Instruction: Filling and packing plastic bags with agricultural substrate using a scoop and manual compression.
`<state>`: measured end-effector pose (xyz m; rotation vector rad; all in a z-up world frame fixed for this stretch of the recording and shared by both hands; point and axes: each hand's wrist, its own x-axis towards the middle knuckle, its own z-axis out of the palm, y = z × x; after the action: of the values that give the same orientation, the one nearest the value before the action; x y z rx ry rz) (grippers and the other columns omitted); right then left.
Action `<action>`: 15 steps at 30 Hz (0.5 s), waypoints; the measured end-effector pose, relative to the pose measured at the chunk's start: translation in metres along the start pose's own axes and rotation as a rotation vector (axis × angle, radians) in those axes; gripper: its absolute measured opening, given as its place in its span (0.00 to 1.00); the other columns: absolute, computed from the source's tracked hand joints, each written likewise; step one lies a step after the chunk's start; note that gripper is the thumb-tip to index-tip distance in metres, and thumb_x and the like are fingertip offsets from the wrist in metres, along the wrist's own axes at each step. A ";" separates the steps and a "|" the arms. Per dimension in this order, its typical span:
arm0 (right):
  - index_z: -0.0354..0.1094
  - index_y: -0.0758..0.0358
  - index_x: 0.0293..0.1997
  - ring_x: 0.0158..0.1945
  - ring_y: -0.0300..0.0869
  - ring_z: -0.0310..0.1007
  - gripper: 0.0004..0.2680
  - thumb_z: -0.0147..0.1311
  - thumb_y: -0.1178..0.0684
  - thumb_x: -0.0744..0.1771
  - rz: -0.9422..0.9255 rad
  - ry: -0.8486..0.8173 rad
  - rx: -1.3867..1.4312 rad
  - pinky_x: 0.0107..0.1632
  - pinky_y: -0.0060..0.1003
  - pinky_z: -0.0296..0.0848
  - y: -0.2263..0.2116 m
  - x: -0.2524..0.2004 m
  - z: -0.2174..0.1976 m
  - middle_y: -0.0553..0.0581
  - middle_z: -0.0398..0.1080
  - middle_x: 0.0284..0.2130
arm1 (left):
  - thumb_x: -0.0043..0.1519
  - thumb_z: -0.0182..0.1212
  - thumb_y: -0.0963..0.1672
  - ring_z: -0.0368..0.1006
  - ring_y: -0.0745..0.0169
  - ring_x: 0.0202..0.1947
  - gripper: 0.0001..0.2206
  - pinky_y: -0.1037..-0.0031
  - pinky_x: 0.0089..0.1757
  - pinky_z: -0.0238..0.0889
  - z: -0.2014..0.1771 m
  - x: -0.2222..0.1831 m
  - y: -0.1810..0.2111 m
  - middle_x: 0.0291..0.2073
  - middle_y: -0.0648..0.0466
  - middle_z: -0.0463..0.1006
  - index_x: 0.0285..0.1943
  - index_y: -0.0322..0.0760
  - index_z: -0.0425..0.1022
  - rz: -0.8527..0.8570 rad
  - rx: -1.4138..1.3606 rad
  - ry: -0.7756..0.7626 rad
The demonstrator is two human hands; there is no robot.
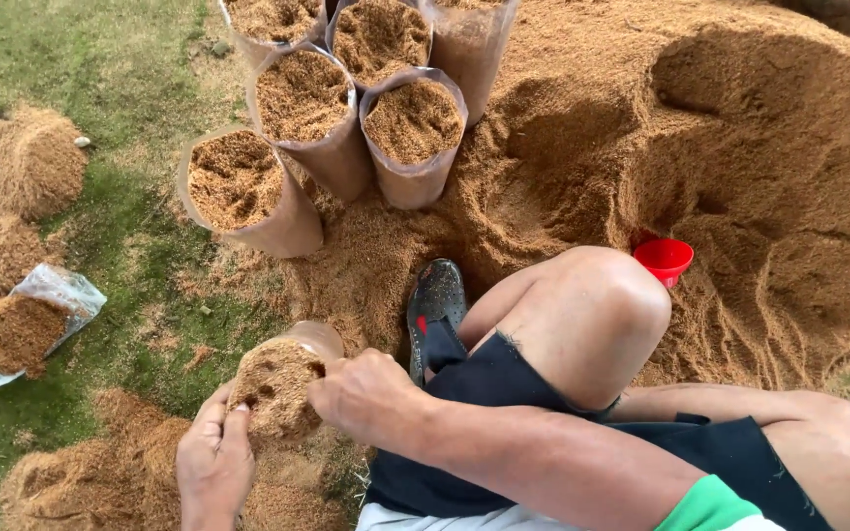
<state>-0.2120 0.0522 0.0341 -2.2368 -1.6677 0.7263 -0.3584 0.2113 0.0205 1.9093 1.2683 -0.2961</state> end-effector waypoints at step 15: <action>0.75 0.60 0.39 0.25 0.42 0.75 0.06 0.49 0.61 0.69 0.145 -0.107 -0.280 0.30 0.35 0.79 0.089 0.010 -0.101 0.51 0.74 0.23 | 0.69 0.48 0.41 0.75 0.53 0.33 0.16 0.63 0.36 0.68 0.014 0.000 0.140 0.61 0.35 0.74 0.60 0.27 0.76 0.229 -0.158 -0.036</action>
<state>-0.0831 0.0429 0.0731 -2.5749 -1.7666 0.6939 -0.2357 0.1768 0.0801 1.8826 1.0066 -0.1075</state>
